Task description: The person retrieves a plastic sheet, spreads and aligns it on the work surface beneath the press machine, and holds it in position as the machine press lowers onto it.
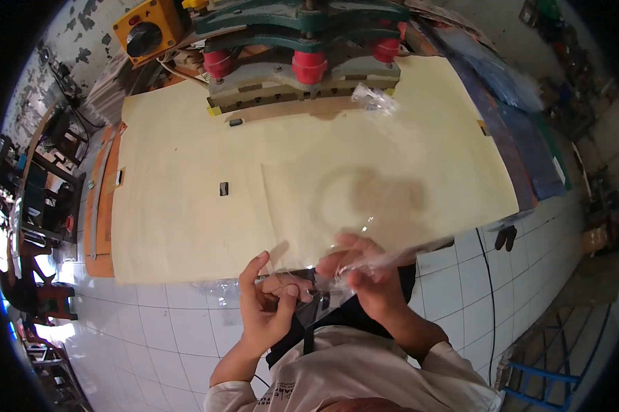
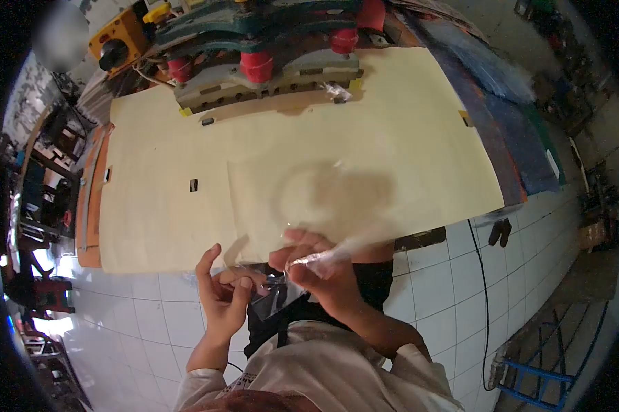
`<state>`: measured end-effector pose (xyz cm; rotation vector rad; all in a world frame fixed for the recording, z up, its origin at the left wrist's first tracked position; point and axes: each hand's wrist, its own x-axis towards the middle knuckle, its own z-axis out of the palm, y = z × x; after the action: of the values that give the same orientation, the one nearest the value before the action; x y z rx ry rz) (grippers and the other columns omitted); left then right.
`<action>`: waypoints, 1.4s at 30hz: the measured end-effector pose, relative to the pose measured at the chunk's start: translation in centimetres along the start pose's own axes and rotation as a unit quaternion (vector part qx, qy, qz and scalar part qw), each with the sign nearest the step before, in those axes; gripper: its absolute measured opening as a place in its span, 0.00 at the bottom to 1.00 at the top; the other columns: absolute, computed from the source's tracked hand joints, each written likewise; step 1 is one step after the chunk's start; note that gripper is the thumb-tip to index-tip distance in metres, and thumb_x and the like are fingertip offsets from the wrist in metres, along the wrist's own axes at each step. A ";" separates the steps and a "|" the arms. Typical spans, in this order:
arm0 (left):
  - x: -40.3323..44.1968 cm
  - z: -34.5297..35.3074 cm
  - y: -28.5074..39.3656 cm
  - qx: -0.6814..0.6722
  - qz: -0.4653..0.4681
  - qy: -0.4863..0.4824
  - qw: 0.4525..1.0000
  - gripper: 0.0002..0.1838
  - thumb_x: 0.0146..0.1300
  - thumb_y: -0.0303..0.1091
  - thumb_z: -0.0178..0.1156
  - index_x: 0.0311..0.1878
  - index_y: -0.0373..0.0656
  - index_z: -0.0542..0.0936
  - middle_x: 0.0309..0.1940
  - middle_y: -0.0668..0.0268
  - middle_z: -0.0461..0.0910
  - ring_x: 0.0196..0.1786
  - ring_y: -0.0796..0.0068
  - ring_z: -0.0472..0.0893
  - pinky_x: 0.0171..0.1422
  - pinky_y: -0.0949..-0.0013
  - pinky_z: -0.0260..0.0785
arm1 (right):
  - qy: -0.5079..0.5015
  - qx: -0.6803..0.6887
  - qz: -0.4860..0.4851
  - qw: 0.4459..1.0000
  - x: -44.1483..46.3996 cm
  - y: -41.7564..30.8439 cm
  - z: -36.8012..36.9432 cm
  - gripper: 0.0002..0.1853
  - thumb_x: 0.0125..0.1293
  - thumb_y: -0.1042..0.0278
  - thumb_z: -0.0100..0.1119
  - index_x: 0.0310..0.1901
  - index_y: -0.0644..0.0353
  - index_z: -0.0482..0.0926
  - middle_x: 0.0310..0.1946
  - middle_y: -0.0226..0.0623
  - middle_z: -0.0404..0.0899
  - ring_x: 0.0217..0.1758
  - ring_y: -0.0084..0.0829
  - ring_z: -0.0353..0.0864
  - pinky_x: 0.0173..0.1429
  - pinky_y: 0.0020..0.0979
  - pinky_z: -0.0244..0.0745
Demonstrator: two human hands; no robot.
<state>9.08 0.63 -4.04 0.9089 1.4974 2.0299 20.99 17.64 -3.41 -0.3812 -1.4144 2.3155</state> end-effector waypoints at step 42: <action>28.0 -17.9 6.8 0.308 -0.320 -0.340 0.829 0.07 0.67 0.24 0.70 0.47 0.39 0.89 0.35 0.61 0.91 0.36 0.71 0.92 0.38 0.69 0.86 | -0.428 -0.312 0.226 0.817 21.2 -16.5 -15.1 0.28 0.69 0.62 0.77 0.64 0.71 0.83 0.57 0.51 0.88 0.54 0.35 0.92 0.61 0.35 0.87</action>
<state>-22.88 6.41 5.69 1.0122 1.7018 0.6217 11.89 46.19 4.02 0.2593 -2.8138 2.4131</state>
